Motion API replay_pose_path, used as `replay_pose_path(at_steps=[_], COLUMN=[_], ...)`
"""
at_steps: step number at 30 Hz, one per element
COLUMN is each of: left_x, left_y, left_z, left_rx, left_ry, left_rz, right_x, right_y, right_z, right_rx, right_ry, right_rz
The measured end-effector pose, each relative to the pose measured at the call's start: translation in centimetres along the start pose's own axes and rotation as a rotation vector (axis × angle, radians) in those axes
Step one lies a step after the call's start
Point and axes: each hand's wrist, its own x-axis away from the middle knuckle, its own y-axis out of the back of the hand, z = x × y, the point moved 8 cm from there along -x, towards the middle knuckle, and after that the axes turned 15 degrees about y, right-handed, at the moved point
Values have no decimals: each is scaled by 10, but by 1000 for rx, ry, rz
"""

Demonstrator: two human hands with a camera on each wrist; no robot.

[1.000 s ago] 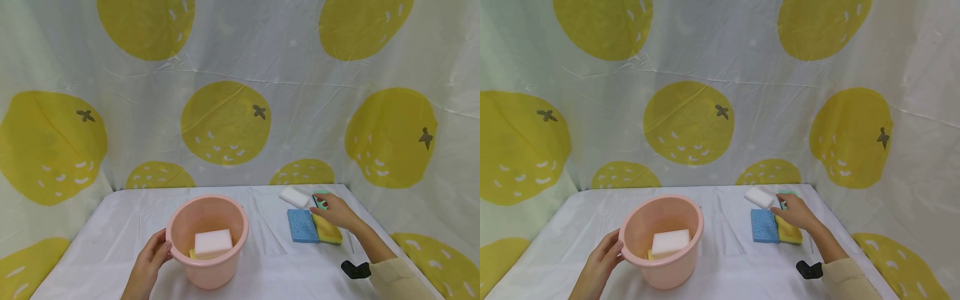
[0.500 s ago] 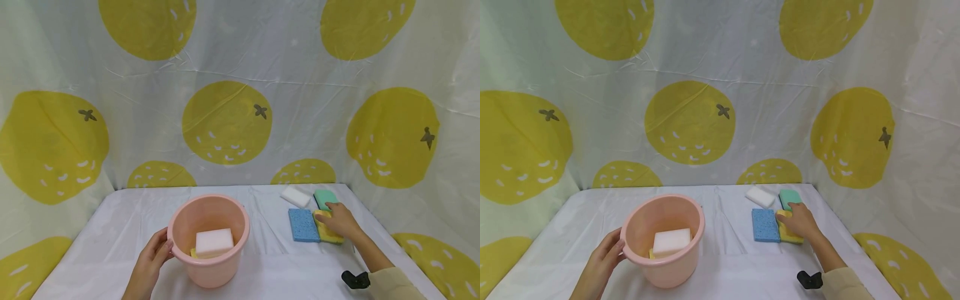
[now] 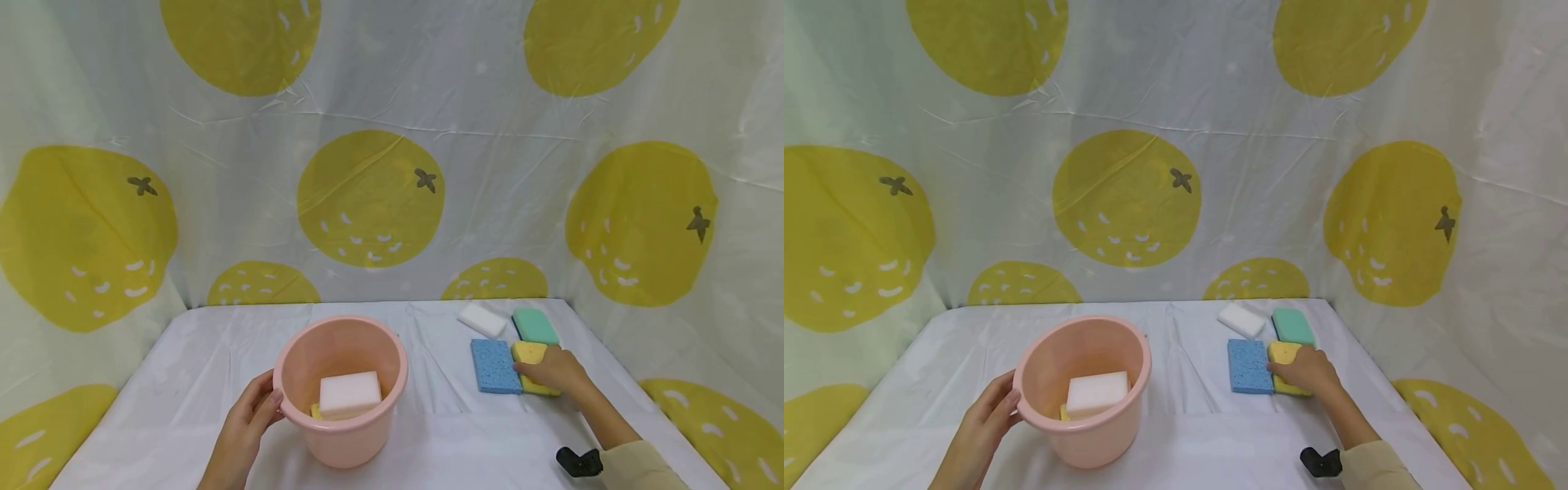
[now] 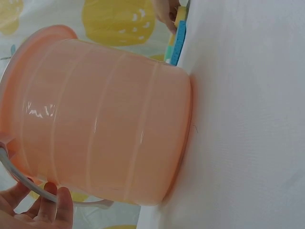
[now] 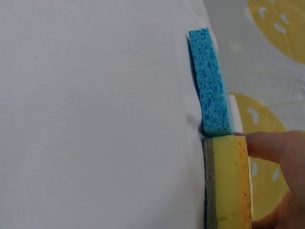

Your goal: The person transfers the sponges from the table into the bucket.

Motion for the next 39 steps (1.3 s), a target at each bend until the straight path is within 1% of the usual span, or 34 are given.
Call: replay_pose_path(at_steps=[2, 4, 11, 19, 24, 27, 30, 32, 39], left_x=[0, 1, 1, 0, 0, 0, 1, 1, 1], left_y=[0, 0, 0, 0, 0, 1, 1, 1, 0], left_z=[0, 0, 0, 1, 0, 1, 1, 1, 0], left_rx=[1, 2, 2, 1, 5, 3, 2, 1, -2], left_ry=[-4, -3, 8, 16, 1, 9, 19, 16, 20], left_rz=[4, 5, 5, 5, 9, 6, 4, 7, 11], right_x=[1, 1, -1, 0, 1, 0, 0, 1, 4], right_y=[-2, -3, 1, 0, 4, 9, 14, 17, 28], right_z=[-3, -5, -3, -6, -4, -1, 2, 2, 0], right_rx=[-32, -44, -64, -95, -55, -21, -16, -30, -90], right_ry=[-27, -33, -8, -13, 17, 55, 86, 88, 54], right_rz=[11, 13, -21, -46, -53, -52, -45, -39, -27])
